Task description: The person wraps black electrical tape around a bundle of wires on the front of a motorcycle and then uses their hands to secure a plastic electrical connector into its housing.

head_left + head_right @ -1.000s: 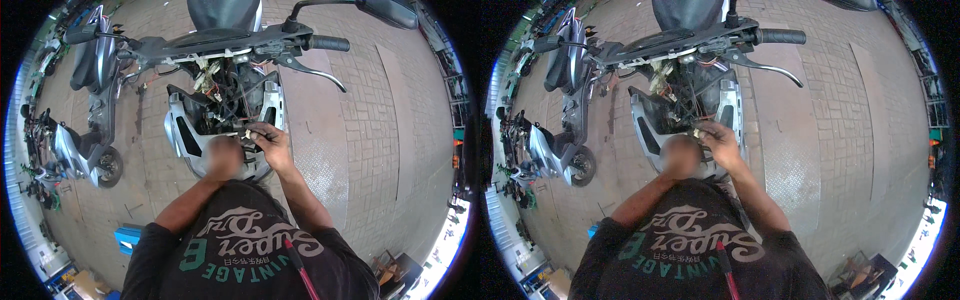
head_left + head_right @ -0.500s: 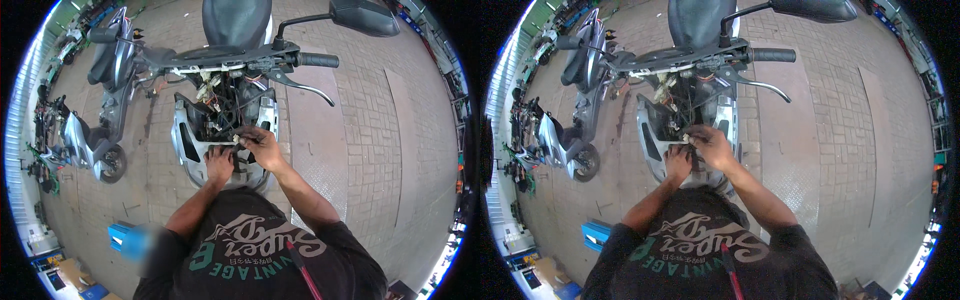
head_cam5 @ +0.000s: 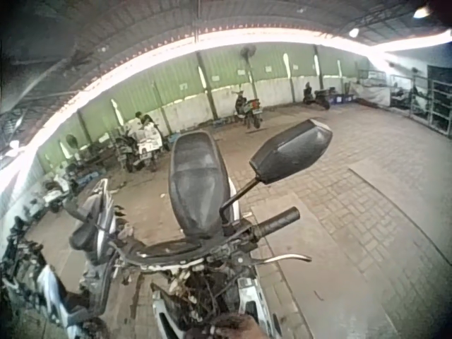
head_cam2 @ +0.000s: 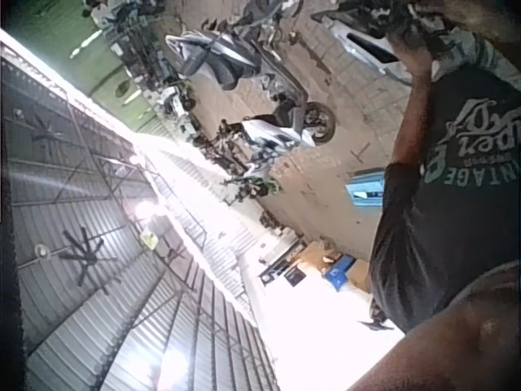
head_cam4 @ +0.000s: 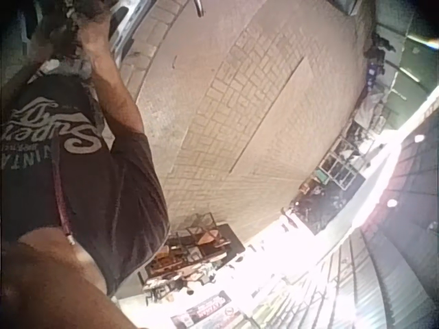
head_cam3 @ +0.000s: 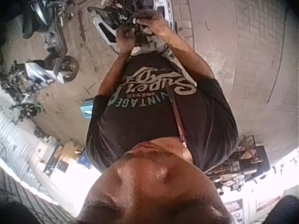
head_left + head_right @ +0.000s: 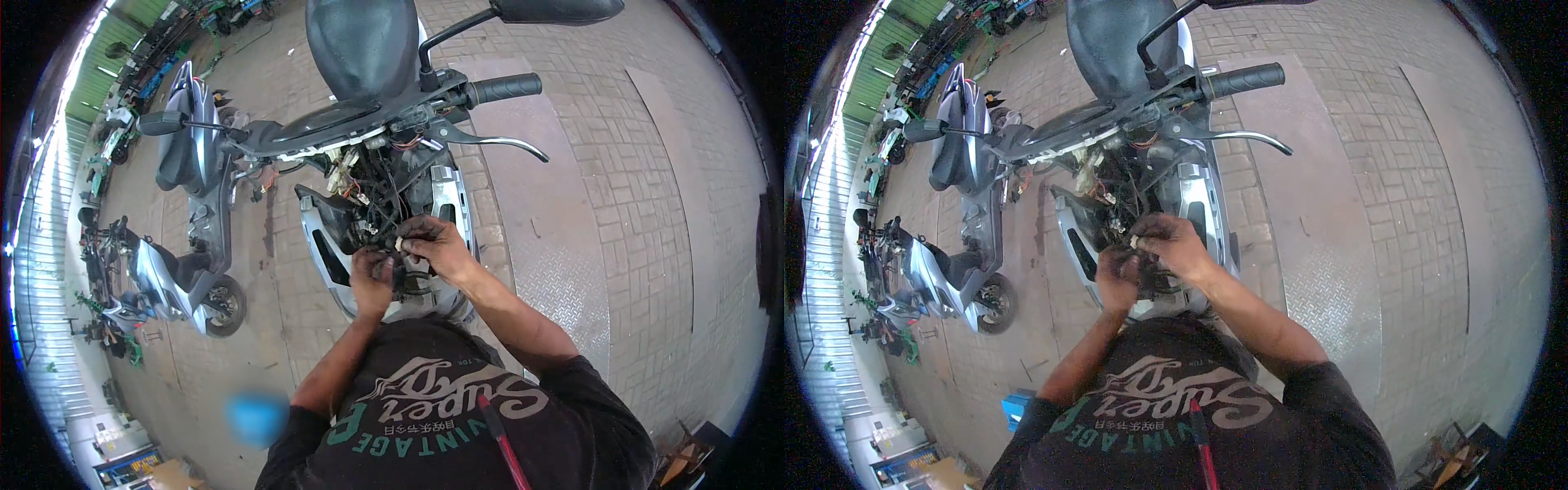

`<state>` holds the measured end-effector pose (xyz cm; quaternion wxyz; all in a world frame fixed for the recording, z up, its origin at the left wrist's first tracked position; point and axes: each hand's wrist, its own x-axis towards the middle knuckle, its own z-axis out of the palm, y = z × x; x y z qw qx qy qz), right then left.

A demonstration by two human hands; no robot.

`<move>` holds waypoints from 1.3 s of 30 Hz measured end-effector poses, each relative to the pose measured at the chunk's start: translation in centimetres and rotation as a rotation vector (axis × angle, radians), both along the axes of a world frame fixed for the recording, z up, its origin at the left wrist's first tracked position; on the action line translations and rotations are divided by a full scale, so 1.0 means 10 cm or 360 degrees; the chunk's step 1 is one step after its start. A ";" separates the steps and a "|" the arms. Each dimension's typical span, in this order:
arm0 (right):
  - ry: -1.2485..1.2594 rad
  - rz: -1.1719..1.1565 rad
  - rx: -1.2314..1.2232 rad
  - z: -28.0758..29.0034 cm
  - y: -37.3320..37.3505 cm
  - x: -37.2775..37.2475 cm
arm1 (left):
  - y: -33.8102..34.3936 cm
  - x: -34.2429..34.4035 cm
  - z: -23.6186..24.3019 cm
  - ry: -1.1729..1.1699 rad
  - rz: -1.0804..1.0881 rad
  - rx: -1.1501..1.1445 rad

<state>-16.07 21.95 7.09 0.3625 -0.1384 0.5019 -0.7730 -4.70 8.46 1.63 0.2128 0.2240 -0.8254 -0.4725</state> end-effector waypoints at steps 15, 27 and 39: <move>-0.0471 -0.0037 -0.0523 0.40 -0.16 -0.11 | -0.14 -0.09 1.20 0.0748 -0.0445 0.2687; 0.0148 -0.0144 -0.0223 0.34 -0.20 -0.14 | -0.18 -0.16 1.19 0.0491 -0.0051 0.2167; 0.0515 -0.0302 0.0125 0.45 -0.29 -0.06 | -0.16 -0.19 1.19 0.0457 0.0118 0.2017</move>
